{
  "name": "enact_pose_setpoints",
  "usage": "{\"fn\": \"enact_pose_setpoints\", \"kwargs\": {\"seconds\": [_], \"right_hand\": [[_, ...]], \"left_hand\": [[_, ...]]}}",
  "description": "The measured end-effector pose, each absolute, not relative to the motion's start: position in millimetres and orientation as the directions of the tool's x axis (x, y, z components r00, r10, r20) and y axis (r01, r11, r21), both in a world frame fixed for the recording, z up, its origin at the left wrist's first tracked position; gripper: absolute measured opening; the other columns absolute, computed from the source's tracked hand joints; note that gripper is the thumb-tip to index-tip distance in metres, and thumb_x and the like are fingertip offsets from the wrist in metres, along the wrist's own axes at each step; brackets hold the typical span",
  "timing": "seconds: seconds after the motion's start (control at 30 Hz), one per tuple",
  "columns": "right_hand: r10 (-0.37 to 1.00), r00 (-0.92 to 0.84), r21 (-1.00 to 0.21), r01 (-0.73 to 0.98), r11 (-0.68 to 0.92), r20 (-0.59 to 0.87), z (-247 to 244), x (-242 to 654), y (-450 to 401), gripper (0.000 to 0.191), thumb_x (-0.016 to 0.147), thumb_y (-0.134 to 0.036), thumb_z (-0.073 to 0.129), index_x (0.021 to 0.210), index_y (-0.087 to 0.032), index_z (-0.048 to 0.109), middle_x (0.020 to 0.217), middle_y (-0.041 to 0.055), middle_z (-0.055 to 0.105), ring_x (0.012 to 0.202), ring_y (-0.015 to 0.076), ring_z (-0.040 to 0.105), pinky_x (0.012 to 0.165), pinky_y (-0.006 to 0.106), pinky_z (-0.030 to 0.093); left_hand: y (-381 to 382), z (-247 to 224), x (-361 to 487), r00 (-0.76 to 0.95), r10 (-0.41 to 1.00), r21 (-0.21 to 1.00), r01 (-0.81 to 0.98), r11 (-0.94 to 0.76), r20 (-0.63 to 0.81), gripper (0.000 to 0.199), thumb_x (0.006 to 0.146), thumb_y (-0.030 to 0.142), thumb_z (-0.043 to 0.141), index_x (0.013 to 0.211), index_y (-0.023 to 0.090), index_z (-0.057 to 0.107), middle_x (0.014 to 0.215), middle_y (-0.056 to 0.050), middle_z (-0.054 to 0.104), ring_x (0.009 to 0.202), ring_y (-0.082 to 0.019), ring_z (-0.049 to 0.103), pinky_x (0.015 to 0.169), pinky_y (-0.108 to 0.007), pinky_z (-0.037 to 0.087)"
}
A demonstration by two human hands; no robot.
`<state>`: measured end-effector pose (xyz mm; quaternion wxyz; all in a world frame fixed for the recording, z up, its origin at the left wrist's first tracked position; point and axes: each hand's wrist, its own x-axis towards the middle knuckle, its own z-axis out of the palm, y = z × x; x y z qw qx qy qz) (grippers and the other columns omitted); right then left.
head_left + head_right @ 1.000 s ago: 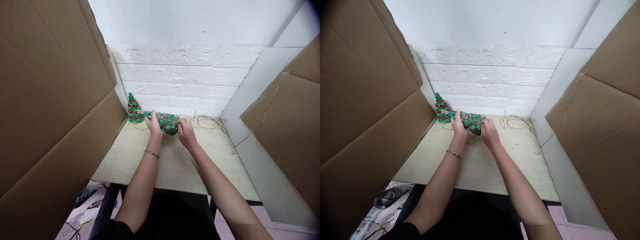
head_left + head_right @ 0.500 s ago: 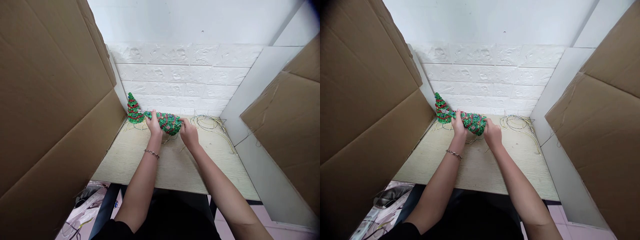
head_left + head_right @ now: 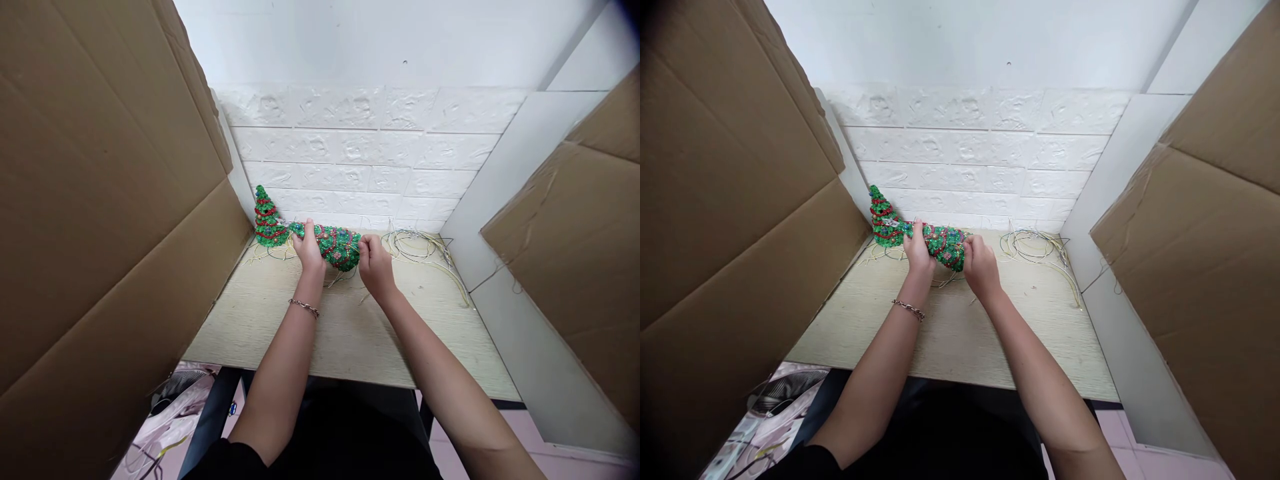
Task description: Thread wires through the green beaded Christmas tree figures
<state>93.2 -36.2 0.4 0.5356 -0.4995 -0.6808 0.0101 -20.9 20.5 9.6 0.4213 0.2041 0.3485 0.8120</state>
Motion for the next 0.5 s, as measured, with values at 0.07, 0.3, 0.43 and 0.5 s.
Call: {"fn": "enact_pose_setpoints", "kwargs": {"seconds": [0.07,0.3,0.43,0.5], "right_hand": [[0.671,0.034,-0.509,0.681,0.527,0.74,-1.2,92.4,-34.6,0.019,0.088,-0.03,0.032,0.078,-0.021,0.045,0.071,0.0018,0.054,0.065,0.016,0.048,0.065,0.029,0.035],[0.589,0.084,-0.454,0.726,0.516,0.804,-6.7,88.4,-34.5,0.02,0.089,-0.028,0.038,0.075,-0.02,0.051,0.074,0.0022,0.057,0.073,0.0156,0.05,0.078,0.032,0.033],[0.573,0.194,-0.521,0.702,0.486,0.796,-5.4,87.3,-35.3,0.02,0.088,-0.028,0.039,0.075,-0.02,0.052,0.075,0.0024,0.059,0.076,0.016,0.051,0.083,0.034,0.031],[0.588,0.223,-0.557,0.679,0.478,0.777,-4.4,87.6,-35.1,0.021,0.088,-0.029,0.039,0.075,-0.02,0.053,0.076,0.0027,0.059,0.076,0.0162,0.052,0.083,0.035,0.031]], "left_hand": [[20.0,10.1,-20.4,-0.564,0.825,0.744,-0.536,-0.399,0.036,0.029,0.067,0.038,0.065,0.082,0.019,0.048,0.087,-0.002,0.054,0.073,-0.012,0.052,0.068,-0.026,0.044],[17.6,12.3,-16.9,-0.518,0.853,0.726,-0.563,-0.394,0.061,0.032,0.065,0.04,0.066,0.077,0.018,0.045,0.075,0.001,0.049,0.062,-0.009,0.048,0.061,-0.026,0.043],[15.2,13.4,-11.7,-0.487,0.87,0.723,-0.575,-0.383,0.074,0.032,0.064,0.039,0.067,0.075,0.018,0.044,0.07,0.003,0.047,0.058,-0.009,0.047,0.058,-0.025,0.041],[14.1,14.1,-9.4,-0.468,0.88,0.725,-0.581,-0.37,0.073,0.031,0.063,0.037,0.067,0.075,0.018,0.045,0.069,0.003,0.048,0.058,-0.009,0.047,0.058,-0.025,0.042]]}}
